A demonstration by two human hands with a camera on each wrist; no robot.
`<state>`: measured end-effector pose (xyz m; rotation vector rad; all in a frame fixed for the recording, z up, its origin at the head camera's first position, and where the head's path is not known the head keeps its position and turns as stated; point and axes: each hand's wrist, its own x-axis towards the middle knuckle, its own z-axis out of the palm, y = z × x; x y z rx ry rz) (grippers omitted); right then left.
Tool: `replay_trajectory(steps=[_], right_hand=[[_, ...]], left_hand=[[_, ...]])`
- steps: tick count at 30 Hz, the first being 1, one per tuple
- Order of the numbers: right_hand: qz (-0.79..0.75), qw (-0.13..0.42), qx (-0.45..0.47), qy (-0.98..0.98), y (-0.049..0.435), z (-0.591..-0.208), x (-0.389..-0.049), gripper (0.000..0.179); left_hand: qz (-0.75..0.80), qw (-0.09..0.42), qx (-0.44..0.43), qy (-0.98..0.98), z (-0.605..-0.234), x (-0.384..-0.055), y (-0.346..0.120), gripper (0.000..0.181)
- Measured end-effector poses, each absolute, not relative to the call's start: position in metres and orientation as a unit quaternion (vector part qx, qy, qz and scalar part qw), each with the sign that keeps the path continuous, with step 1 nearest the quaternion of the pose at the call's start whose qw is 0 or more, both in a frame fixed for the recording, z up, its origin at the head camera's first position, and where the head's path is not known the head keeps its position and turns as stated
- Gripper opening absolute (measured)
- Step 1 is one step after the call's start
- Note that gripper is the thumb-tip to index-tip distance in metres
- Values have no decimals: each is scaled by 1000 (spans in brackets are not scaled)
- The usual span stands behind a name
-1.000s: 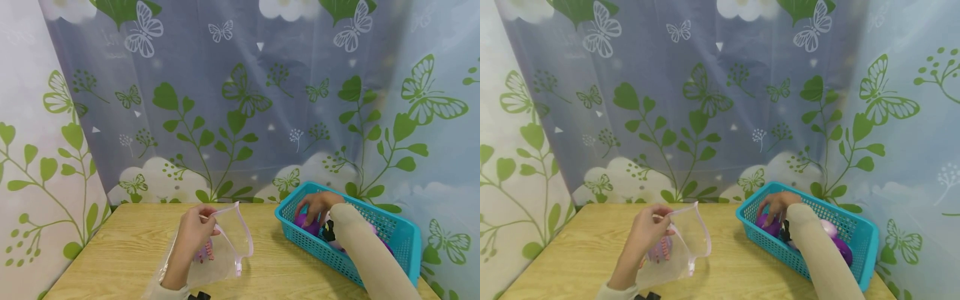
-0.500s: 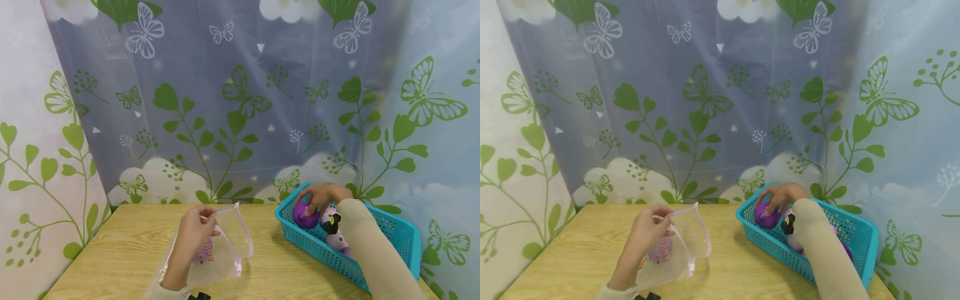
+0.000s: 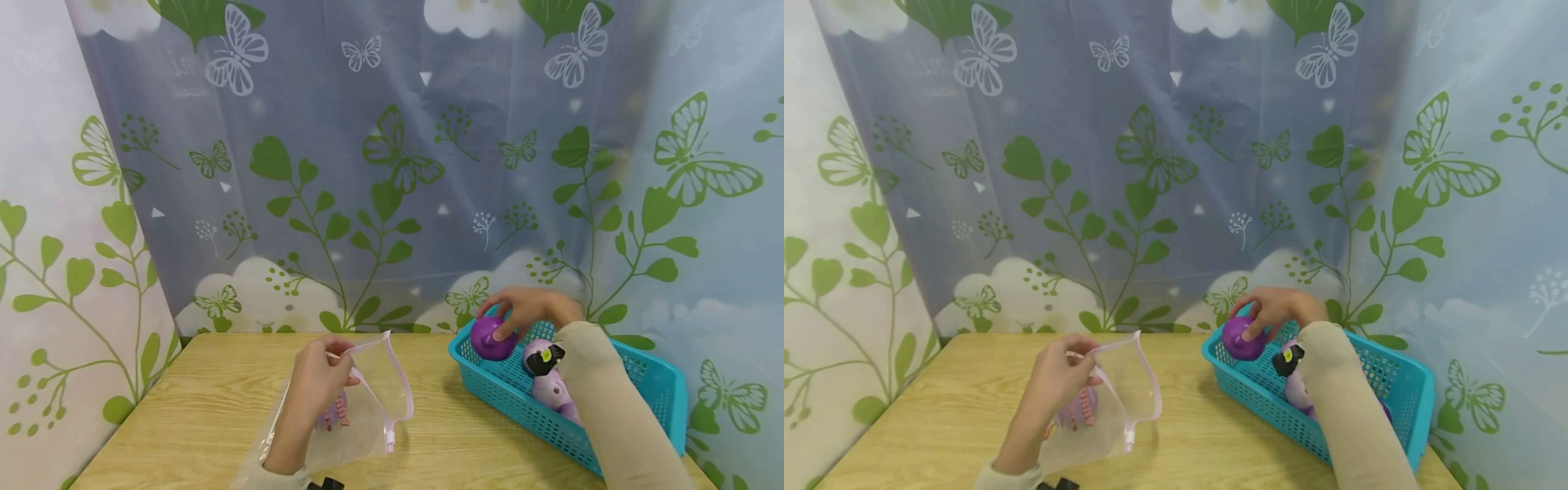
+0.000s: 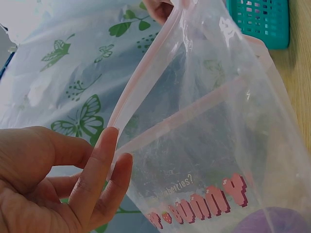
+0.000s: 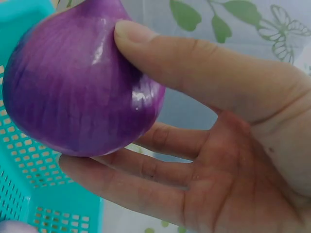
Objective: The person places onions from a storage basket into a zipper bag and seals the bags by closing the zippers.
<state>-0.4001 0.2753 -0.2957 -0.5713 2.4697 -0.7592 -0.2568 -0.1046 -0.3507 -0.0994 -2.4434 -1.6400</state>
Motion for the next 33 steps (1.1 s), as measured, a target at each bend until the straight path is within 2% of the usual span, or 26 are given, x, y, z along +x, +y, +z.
replay_trajectory(steps=[16,33], right_hand=[[-297,228,-272,886,245,-285,-377,55],[-297,194,-320,878,209,-295,-362,50]], left_hand=[[-555,96,-30,-826,-351,-257,-102,22],[-554,98,-33,-826,-351,-256,-102,22]])
